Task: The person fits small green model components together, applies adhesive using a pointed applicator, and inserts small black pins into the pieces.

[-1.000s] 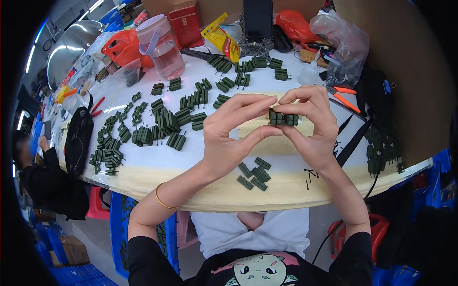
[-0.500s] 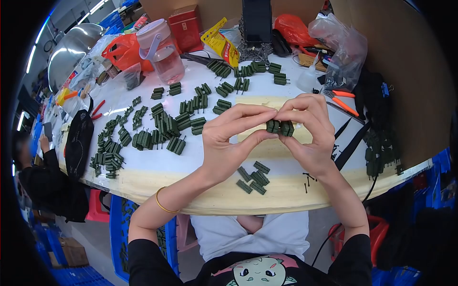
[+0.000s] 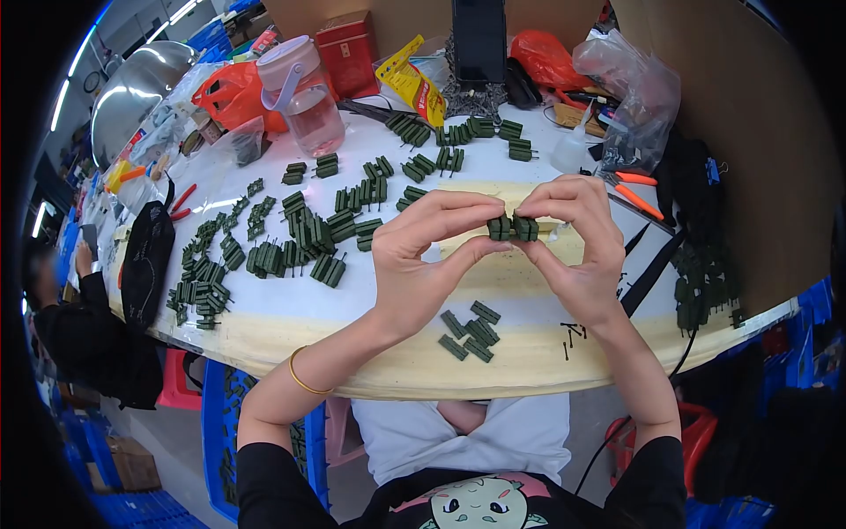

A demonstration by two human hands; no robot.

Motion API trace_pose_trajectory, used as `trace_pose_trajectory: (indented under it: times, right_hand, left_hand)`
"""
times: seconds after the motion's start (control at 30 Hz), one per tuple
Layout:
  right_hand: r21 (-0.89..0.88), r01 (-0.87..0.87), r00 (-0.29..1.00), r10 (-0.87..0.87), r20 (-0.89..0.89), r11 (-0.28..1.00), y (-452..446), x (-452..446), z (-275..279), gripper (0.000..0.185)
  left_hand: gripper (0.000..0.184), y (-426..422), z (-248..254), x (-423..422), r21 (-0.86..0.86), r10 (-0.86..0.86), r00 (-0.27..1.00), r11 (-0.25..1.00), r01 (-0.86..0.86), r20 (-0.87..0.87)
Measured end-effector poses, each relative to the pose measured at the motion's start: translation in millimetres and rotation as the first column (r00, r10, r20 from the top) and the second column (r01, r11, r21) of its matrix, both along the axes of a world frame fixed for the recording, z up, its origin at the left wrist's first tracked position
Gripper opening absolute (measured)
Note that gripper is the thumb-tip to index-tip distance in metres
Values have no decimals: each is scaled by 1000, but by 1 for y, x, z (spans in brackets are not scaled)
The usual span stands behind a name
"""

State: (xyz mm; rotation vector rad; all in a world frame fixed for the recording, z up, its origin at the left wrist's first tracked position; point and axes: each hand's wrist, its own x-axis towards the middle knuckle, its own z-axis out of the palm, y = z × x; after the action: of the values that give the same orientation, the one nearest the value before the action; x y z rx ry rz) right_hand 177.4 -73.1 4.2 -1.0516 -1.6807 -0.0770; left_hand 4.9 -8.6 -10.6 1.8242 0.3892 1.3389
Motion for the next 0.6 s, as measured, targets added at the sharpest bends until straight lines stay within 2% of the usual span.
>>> trace_pose_trajectory:
  times: [0.3, 0.5, 0.6]
  right_hand:
    - [-25, -16, 1000, 15, -17, 1000, 0, 1, -3, 34]
    - [-39, 6, 999, -8, -43, 999, -3, -1, 0, 34]
    - [-65, -45, 998, 42, -38, 997, -3, 0, 3, 35]
  left_hand:
    - [37, 2, 0, -2, -55, -96, 995, 994, 96, 1]
    - [37, 3, 2, -2, -66, -104, 995, 992, 105, 6]
    - [33, 2, 2, -3, -91, -88, 996, 992, 87, -2]
